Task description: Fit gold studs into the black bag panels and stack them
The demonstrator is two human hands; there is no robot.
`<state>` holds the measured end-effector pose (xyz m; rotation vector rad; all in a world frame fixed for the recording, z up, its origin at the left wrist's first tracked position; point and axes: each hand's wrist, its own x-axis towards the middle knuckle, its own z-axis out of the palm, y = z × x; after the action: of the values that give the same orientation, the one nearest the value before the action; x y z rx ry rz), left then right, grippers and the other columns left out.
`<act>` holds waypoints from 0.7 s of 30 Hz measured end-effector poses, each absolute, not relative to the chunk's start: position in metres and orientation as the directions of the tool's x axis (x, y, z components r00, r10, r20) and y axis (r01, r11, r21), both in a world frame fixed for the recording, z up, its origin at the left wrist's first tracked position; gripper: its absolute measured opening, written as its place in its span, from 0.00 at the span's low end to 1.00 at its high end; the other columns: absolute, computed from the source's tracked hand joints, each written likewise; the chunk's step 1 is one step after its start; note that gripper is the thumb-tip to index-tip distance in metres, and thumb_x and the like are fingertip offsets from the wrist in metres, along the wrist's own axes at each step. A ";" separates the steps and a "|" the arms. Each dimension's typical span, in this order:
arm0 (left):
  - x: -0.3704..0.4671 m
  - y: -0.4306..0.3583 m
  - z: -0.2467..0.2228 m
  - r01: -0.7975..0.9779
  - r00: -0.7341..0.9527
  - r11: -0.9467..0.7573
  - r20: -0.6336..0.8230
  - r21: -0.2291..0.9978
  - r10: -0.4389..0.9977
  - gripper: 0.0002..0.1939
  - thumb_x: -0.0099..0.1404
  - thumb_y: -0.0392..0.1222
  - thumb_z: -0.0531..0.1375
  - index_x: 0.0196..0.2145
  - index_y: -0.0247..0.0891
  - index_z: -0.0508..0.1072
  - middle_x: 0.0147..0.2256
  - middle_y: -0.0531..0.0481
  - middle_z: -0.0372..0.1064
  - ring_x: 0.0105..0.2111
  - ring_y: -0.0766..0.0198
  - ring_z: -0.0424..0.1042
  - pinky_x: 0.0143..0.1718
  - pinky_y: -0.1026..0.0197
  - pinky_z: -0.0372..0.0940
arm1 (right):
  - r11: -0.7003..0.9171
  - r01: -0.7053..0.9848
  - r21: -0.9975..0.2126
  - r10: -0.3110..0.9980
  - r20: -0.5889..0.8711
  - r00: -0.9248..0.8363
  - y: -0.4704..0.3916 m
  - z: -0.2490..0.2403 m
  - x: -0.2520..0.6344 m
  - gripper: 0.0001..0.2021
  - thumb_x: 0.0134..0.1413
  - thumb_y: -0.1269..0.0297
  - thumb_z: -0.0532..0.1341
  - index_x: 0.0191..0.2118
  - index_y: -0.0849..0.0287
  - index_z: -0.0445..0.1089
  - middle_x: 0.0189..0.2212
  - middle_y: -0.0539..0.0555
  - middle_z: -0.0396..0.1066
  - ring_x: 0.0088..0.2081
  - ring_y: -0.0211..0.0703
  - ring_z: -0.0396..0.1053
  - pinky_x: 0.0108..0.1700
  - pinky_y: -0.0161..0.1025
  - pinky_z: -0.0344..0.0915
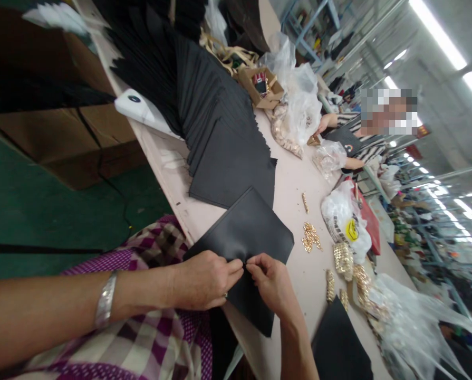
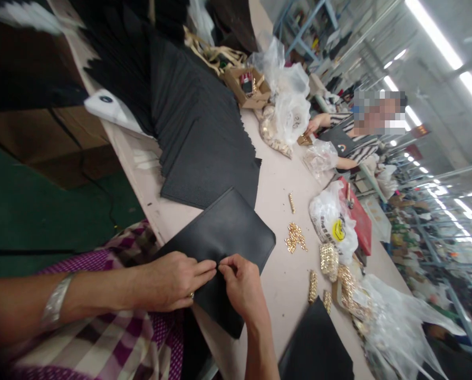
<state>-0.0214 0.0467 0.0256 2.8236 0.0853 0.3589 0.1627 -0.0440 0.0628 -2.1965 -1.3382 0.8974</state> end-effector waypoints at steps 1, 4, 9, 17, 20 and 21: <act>-0.021 0.047 0.026 0.019 0.966 -0.955 0.241 0.296 0.094 0.24 0.61 0.48 0.65 0.51 0.32 0.71 0.45 0.44 0.72 0.30 0.60 0.74 0.25 0.56 0.63 | -0.441 0.652 -0.617 0.897 -0.301 0.323 -0.043 0.064 0.161 0.07 0.57 0.63 0.59 0.32 0.56 0.74 0.24 0.48 0.72 0.26 0.39 0.67 0.31 0.35 0.63; -0.021 0.046 0.024 0.027 0.963 -0.952 0.248 0.305 0.107 0.22 0.61 0.48 0.65 0.49 0.33 0.71 0.41 0.46 0.72 0.28 0.60 0.72 0.24 0.56 0.61 | -0.433 0.696 -0.573 0.901 -0.306 0.308 -0.038 0.070 0.159 0.07 0.56 0.65 0.60 0.31 0.56 0.75 0.24 0.48 0.73 0.27 0.39 0.68 0.33 0.35 0.63; -0.021 0.043 0.017 0.033 0.959 -0.951 0.258 0.309 0.117 0.23 0.61 0.50 0.64 0.50 0.33 0.70 0.43 0.44 0.71 0.28 0.60 0.72 0.22 0.56 0.60 | -0.472 0.713 -0.519 0.877 -0.355 0.323 -0.029 0.074 0.158 0.07 0.54 0.66 0.60 0.29 0.56 0.75 0.23 0.48 0.73 0.26 0.39 0.69 0.31 0.35 0.62; -0.021 0.044 0.013 0.024 0.960 -0.945 0.257 0.326 0.113 0.20 0.62 0.45 0.62 0.50 0.34 0.71 0.46 0.43 0.71 0.29 0.61 0.72 0.24 0.56 0.60 | -0.642 0.580 -0.501 0.754 -0.548 0.362 -0.015 0.063 0.174 0.03 0.48 0.66 0.63 0.27 0.58 0.73 0.18 0.48 0.70 0.21 0.38 0.68 0.22 0.32 0.59; -0.021 0.045 0.014 0.015 0.961 -0.934 0.254 0.357 0.113 0.20 0.63 0.44 0.62 0.50 0.34 0.70 0.46 0.43 0.71 0.29 0.61 0.72 0.24 0.56 0.61 | -0.665 0.583 -0.467 0.727 -0.585 0.361 -0.008 0.062 0.178 0.02 0.46 0.67 0.64 0.25 0.58 0.72 0.15 0.47 0.68 0.19 0.37 0.66 0.20 0.31 0.56; -0.021 0.046 0.015 0.010 0.962 -0.931 0.252 0.364 0.109 0.20 0.63 0.44 0.62 0.51 0.34 0.70 0.45 0.43 0.71 0.29 0.61 0.72 0.24 0.56 0.61 | -0.658 0.590 -0.467 0.731 -0.583 0.354 -0.007 0.062 0.178 0.02 0.45 0.67 0.64 0.25 0.58 0.72 0.15 0.47 0.68 0.18 0.36 0.65 0.20 0.31 0.55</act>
<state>-0.0213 0.0460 0.0152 2.7466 0.0864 0.3813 0.1778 -0.0069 0.0617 -2.4348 -1.2025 1.1902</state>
